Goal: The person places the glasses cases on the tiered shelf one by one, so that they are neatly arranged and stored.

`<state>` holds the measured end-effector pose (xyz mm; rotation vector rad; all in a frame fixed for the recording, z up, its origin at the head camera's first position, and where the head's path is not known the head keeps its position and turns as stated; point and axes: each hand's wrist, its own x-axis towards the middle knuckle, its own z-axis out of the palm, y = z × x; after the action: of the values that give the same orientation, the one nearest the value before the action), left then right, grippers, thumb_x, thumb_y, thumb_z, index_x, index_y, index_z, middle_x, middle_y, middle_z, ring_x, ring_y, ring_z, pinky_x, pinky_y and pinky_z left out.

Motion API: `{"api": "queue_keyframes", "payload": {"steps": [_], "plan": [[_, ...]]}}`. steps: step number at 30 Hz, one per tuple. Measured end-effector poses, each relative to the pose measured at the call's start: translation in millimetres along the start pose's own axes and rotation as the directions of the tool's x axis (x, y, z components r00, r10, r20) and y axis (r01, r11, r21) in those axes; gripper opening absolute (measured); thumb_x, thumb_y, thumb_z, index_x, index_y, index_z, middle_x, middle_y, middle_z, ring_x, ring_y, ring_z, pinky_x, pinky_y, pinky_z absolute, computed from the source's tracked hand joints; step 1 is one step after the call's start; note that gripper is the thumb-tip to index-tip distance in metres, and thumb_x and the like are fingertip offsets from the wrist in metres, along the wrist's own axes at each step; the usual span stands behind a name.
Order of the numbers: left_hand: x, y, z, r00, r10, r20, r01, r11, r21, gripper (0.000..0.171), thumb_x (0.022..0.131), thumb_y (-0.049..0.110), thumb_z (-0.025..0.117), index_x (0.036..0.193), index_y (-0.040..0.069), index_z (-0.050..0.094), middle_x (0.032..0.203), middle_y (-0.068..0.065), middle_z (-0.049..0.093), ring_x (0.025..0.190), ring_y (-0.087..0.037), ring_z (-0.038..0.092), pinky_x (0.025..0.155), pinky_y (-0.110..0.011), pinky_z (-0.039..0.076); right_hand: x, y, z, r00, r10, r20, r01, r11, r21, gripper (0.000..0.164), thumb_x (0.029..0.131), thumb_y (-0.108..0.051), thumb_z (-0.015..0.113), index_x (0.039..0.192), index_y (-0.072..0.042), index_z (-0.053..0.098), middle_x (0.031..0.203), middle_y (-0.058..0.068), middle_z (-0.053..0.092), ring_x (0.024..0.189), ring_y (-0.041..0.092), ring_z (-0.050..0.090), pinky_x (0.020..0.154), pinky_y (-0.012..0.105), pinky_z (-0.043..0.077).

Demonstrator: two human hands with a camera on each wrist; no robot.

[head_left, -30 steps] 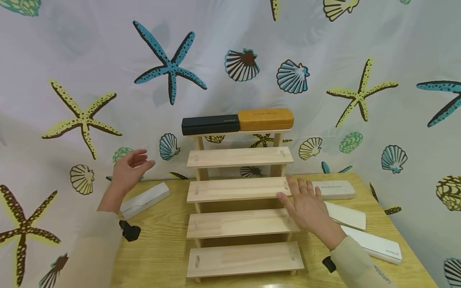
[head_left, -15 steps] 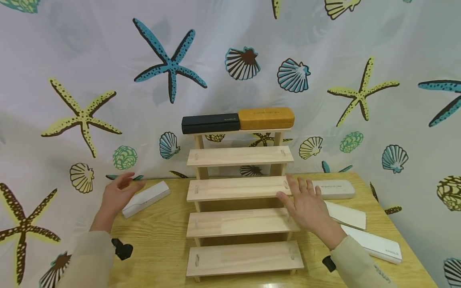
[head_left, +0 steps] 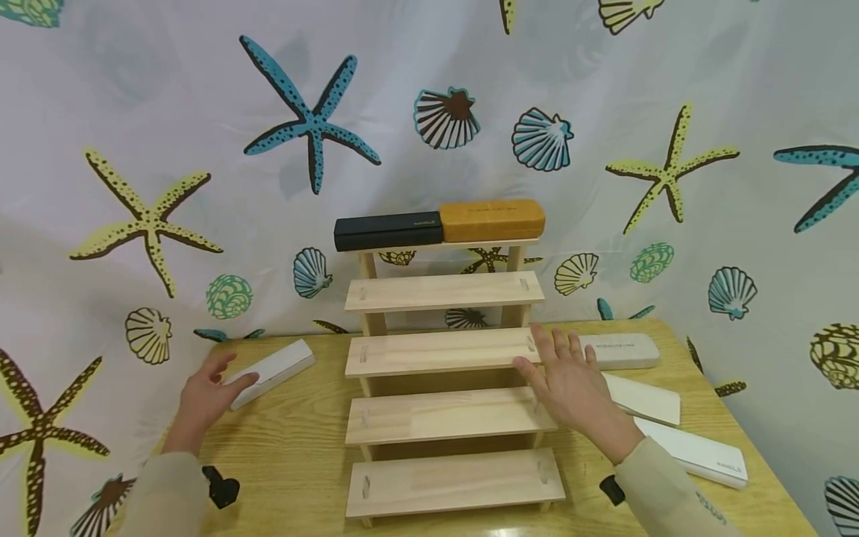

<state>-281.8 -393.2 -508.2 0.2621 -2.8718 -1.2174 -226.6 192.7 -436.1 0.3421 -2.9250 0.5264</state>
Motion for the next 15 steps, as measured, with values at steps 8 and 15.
{"api": "queue_keyframes", "payload": {"steps": [8, 15], "plan": [[2.0, -13.6, 1.2, 0.996, -0.047, 0.07, 0.045, 0.999, 0.03, 0.098, 0.101, 0.059, 0.063, 0.168, 0.002, 0.019, 0.165, -0.042, 0.021, 0.149, -0.06, 0.027, 0.116, -0.07, 0.035, 1.2, -0.2, -0.6, 1.0, -0.005, -0.012, 0.004, 1.0, -0.008, 0.074, 0.112, -0.057, 0.039, 0.166, -0.007, 0.028, 0.161, 0.034, 0.04, 0.152, 0.058, 0.031, 0.119, 0.079, 0.023], [6.8, -26.2, 10.0, 0.999, -0.034, 0.033, 0.032, 0.998, 0.063, 0.093, 0.098, 0.045, 0.073, 0.163, -0.005, 0.028, 0.158, -0.043, 0.034, 0.138, -0.057, 0.044, 0.111, -0.064, 0.043, 1.4, -0.1, 1.2, 1.0, -0.001, -0.008, 0.0, 1.0, -0.016, 0.075, 0.111, -0.058, 0.038, 0.167, -0.008, 0.027, 0.161, 0.034, 0.041, 0.152, 0.057, 0.031, 0.119, 0.078, 0.023]]}}
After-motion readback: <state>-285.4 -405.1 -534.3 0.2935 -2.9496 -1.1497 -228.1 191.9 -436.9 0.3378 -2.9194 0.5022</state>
